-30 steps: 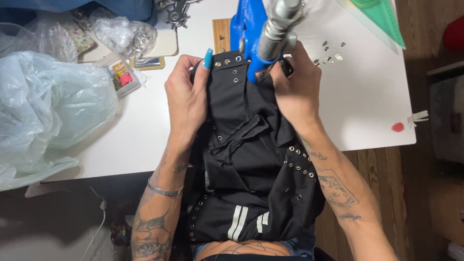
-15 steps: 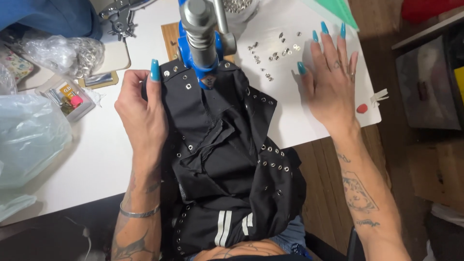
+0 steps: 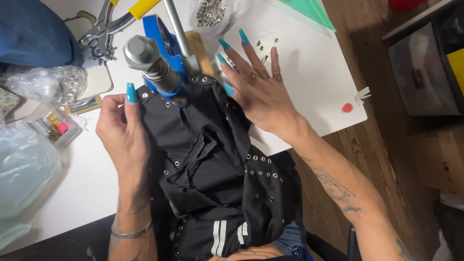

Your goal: Attaching metal eyelets to a black garment using a manual grommet press

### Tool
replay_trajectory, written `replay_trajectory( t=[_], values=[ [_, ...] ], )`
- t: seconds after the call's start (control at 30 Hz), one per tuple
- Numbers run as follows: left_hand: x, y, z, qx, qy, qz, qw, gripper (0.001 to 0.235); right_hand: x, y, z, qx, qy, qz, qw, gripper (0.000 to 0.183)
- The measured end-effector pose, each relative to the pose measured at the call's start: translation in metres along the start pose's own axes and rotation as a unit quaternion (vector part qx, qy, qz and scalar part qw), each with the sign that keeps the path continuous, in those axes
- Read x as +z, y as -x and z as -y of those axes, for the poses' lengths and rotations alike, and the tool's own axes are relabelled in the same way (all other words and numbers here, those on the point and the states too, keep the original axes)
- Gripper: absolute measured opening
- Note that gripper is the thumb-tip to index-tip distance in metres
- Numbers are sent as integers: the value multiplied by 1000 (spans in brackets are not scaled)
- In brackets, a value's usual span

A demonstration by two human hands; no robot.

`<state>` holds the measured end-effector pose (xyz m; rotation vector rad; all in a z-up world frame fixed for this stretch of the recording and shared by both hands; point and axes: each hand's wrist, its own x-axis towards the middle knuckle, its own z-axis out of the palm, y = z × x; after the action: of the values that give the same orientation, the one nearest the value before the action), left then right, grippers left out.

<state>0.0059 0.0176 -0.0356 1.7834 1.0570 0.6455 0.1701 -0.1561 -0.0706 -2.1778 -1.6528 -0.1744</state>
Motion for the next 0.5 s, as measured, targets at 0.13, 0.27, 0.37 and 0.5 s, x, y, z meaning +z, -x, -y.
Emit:
replay_trajectory(
  t=[0.13, 0.27, 0.37, 0.5],
  values=[
    [0, 0, 0, 16, -15, -3, 1000, 28, -4, -6, -3, 33, 46, 45, 997, 53],
    [-1, -1, 1, 20, -22, -6, 1000, 28, -42, -16, 8, 194, 35, 138, 971, 49],
    [-1, -3, 0, 5, -23, -2, 1000, 29, -42, 16, -10, 208, 44, 35, 976, 50],
    [2, -3, 6, 0, 9, -3, 1000, 30, -37, 33, -22, 168, 45, -2, 985, 45]
  ],
)
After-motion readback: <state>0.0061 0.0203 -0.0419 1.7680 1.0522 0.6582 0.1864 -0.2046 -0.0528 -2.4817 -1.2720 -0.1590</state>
